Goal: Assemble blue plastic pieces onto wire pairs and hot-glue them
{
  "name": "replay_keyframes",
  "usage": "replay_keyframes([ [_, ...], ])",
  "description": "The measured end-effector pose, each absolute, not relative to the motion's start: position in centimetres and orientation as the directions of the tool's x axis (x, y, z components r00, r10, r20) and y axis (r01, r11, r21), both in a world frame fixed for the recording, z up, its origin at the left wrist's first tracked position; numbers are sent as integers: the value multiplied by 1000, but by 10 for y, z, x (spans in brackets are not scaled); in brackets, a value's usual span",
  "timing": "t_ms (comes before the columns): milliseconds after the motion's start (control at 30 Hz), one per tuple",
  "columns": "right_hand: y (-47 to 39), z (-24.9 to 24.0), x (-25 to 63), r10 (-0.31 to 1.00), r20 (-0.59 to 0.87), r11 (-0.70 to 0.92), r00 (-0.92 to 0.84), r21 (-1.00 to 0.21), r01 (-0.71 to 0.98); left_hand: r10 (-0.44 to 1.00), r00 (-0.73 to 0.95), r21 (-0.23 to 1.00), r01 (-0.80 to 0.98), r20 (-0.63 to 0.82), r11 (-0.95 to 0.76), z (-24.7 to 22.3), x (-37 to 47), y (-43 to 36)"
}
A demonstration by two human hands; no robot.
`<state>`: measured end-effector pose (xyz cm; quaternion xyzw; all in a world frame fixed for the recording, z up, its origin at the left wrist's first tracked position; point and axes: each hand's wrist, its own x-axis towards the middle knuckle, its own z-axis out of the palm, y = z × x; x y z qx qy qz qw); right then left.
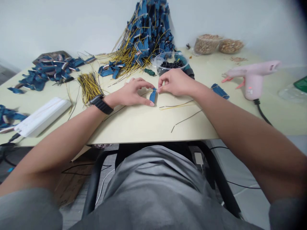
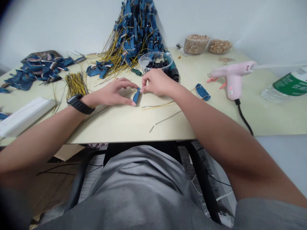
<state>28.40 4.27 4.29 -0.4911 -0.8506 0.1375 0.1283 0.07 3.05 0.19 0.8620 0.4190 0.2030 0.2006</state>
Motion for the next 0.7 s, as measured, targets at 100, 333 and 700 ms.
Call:
replay_keyframes([
  [100,41,44,281,880,62,462,-472,-351,814,801,572,517,638,180,-571,2,1,30],
  [333,37,51,281,889,43,443,-456,-331,833,812,560,519,652,161,-553,6,3,25],
  [700,40,52,289,901,94,425,-424,-389,817,829,544,475,699,132,-534,13,6,17],
])
